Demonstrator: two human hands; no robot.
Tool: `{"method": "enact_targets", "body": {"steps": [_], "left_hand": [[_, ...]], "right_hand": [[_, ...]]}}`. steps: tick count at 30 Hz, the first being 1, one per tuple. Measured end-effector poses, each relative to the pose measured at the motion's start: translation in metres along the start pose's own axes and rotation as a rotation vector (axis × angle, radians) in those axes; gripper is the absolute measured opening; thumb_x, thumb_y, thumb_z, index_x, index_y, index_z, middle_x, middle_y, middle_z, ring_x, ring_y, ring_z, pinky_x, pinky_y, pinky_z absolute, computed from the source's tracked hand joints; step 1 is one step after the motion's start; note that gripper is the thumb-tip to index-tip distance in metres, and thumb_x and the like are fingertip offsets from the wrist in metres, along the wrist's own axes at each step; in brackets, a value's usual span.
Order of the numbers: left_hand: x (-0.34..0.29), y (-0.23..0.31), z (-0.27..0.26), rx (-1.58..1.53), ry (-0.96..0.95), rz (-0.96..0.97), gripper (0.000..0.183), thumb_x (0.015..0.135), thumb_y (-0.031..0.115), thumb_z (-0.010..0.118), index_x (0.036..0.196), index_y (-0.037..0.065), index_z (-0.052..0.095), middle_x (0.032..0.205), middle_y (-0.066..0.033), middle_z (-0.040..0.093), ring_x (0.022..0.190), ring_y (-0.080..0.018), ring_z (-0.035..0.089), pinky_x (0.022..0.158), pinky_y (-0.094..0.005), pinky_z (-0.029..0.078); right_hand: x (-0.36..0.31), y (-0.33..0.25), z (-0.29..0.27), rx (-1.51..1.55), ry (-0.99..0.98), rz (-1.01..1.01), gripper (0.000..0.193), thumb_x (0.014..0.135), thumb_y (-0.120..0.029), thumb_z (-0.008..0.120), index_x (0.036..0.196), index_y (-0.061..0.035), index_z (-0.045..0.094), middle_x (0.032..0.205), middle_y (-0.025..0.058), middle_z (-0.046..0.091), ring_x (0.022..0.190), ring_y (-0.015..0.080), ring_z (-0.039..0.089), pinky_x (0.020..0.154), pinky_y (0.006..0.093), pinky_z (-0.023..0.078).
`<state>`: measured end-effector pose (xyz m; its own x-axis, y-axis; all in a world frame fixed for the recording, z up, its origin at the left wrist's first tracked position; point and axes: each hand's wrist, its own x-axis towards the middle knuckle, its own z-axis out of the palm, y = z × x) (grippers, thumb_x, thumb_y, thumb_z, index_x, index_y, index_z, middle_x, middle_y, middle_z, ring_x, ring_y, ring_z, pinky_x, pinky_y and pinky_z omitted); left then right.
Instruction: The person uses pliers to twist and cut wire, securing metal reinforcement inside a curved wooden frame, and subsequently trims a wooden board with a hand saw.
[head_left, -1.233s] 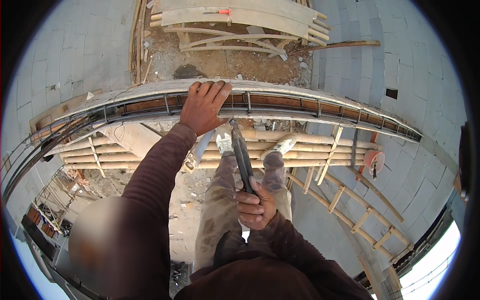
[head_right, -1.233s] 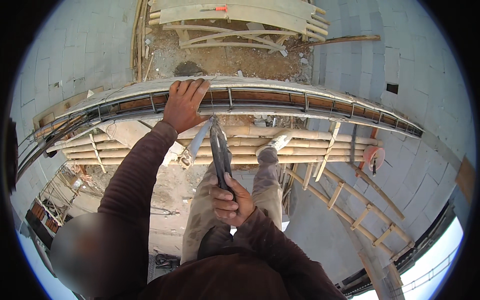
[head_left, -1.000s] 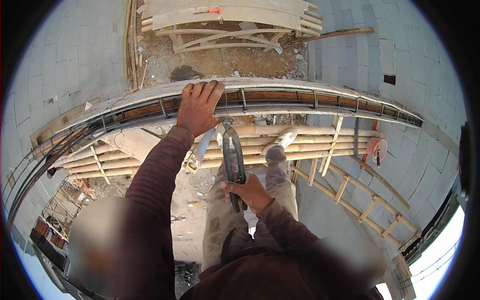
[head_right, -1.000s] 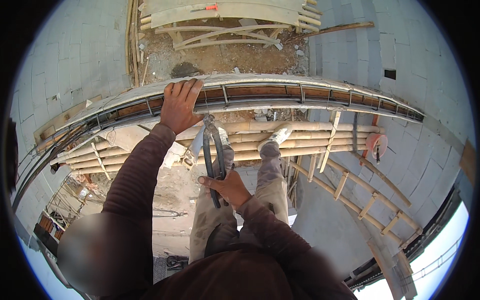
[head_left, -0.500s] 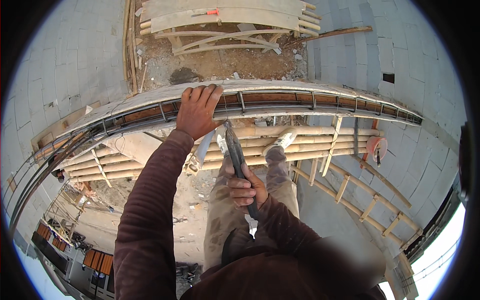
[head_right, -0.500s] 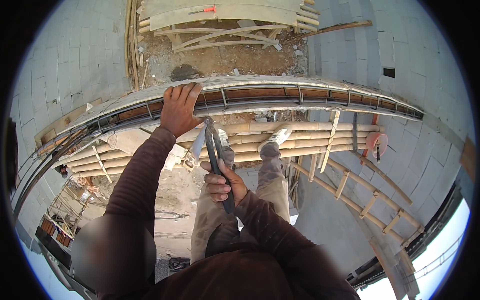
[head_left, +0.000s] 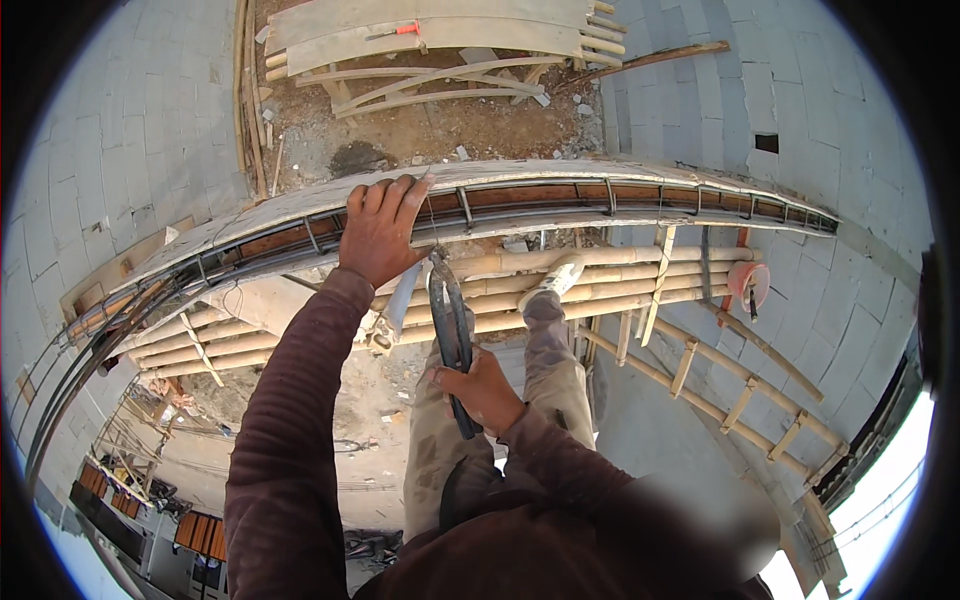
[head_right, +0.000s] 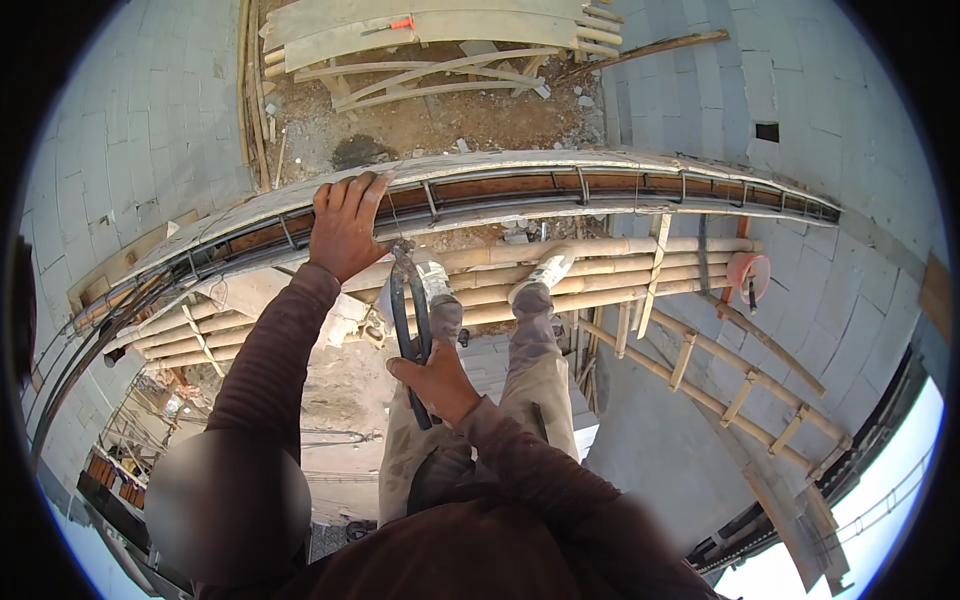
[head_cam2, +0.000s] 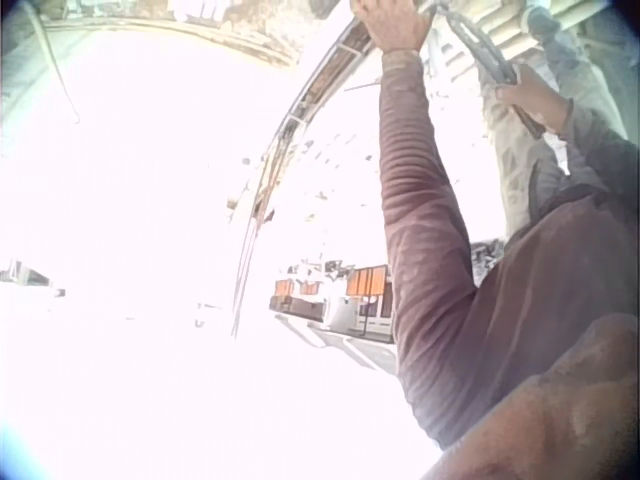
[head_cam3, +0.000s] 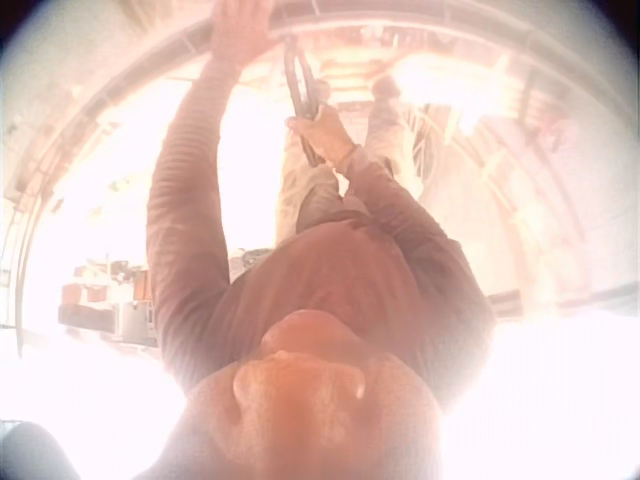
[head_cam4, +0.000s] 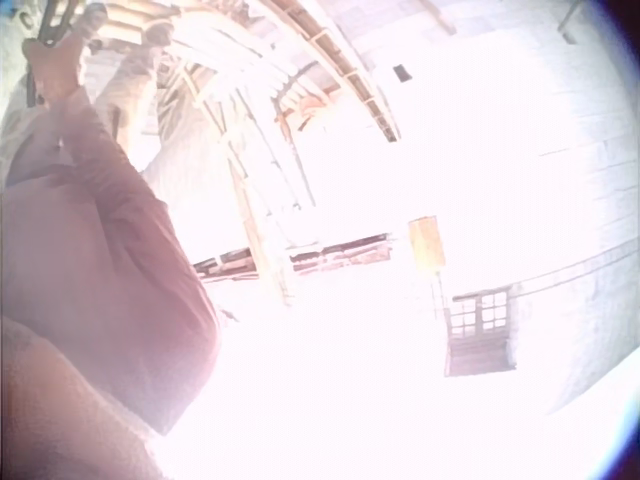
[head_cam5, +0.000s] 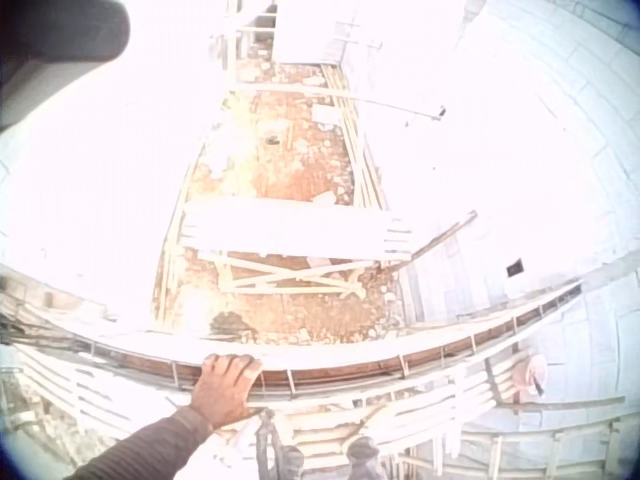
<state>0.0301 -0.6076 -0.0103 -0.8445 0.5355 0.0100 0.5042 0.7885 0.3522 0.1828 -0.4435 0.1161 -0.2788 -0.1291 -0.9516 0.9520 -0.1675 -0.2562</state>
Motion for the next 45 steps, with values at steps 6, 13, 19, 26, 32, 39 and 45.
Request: {"method": "enact_targets", "body": {"steps": [6, 13, 19, 26, 32, 39, 45], "left_hand": [[0.0, -0.001, 0.0, 0.041, -0.017, 0.004, 0.113, 0.061, 0.051, 0.095, 0.156, 0.016, 0.045, 0.14, -0.0066, 0.054, 0.129, -0.0272, 0.049, 0.111, -0.0498, 0.031], [0.0, 0.001, -0.001, 0.04, -0.005, 0.014, 0.112, 0.057, 0.046, 0.095, 0.153, 0.011, 0.047, 0.139, -0.0117, 0.055, 0.124, -0.0312, 0.05, 0.111, -0.0508, 0.031], [-0.001, 0.0, -0.001, 0.042, -0.027, 0.013, 0.114, 0.056, 0.042, 0.096, 0.154, 0.012, 0.046, 0.139, -0.0108, 0.055, 0.126, -0.0309, 0.05, 0.112, -0.0511, 0.031], [0.0, -0.001, 0.001, 0.032, -0.01, 0.011, 0.114, 0.057, 0.046, 0.096, 0.154, 0.015, 0.046, 0.139, -0.0079, 0.054, 0.13, -0.0283, 0.049, 0.111, -0.0511, 0.031], [0.0, -0.001, 0.0, 0.027, -0.034, -0.001, 0.114, 0.055, 0.046, 0.096, 0.154, 0.014, 0.047, 0.14, -0.0087, 0.055, 0.129, -0.0285, 0.049, 0.112, -0.0516, 0.031], [-0.001, -0.001, 0.002, 0.016, -0.034, -0.008, 0.115, 0.057, 0.046, 0.096, 0.156, 0.015, 0.046, 0.14, -0.0087, 0.055, 0.128, -0.0282, 0.049, 0.111, -0.0516, 0.03], [0.0, -0.002, 0.003, 0.023, 0.002, 0.006, 0.114, 0.056, 0.047, 0.096, 0.155, 0.015, 0.048, 0.137, -0.0079, 0.055, 0.127, -0.0282, 0.05, 0.111, -0.0516, 0.031]], "right_hand": [[0.009, 0.013, -0.015, 0.059, -0.143, 0.035, 0.031, 0.093, -0.016, 0.074, 0.113, -0.0015, 0.055, 0.073, 0.0033, 0.059, 0.053, 0.0104, 0.058, 0.045, 0.0285, 0.048], [0.007, 0.031, -0.026, -0.577, 0.334, -0.579, 0.051, 0.1, -0.028, 0.067, 0.137, 0.0033, 0.051, 0.083, 0.008, 0.064, 0.063, 0.0183, 0.064, 0.058, 0.0372, 0.055], [0.004, 0.02, -0.039, 0.549, -0.448, 0.135, 0.055, 0.109, -0.041, 0.057, 0.144, 0.0, 0.049, 0.087, 0.0048, 0.063, 0.066, 0.0178, 0.062, 0.06, 0.0384, 0.054], [0.009, 0.023, -0.026, 0.683, -0.574, 0.333, 0.056, 0.105, -0.056, 0.058, 0.117, -0.0014, 0.064, 0.082, -0.0014, 0.063, 0.062, 0.0125, 0.062, 0.053, 0.0285, 0.052], [0.02, 0.029, -0.032, -0.604, 0.278, -0.389, 0.069, 0.086, -0.039, 0.083, 0.127, 0.0087, 0.057, 0.101, 0.023, 0.071, 0.09, 0.0365, 0.072, 0.08, 0.0466, 0.058], [0.019, 0.037, -0.04, -0.975, 0.661, -0.771, 0.066, 0.094, -0.034, 0.074, 0.145, 0.001, 0.052, 0.121, 0.0276, 0.066, 0.103, 0.0473, 0.066, 0.089, 0.0509, 0.055], [0.018, 0.027, -0.043, 0.046, -0.136, -0.123, 0.059, 0.105, -0.047, 0.061, 0.144, -0.0024, 0.054, 0.096, 0.0082, 0.066, 0.071, 0.0223, 0.065, 0.063, 0.0387, 0.054]]}}
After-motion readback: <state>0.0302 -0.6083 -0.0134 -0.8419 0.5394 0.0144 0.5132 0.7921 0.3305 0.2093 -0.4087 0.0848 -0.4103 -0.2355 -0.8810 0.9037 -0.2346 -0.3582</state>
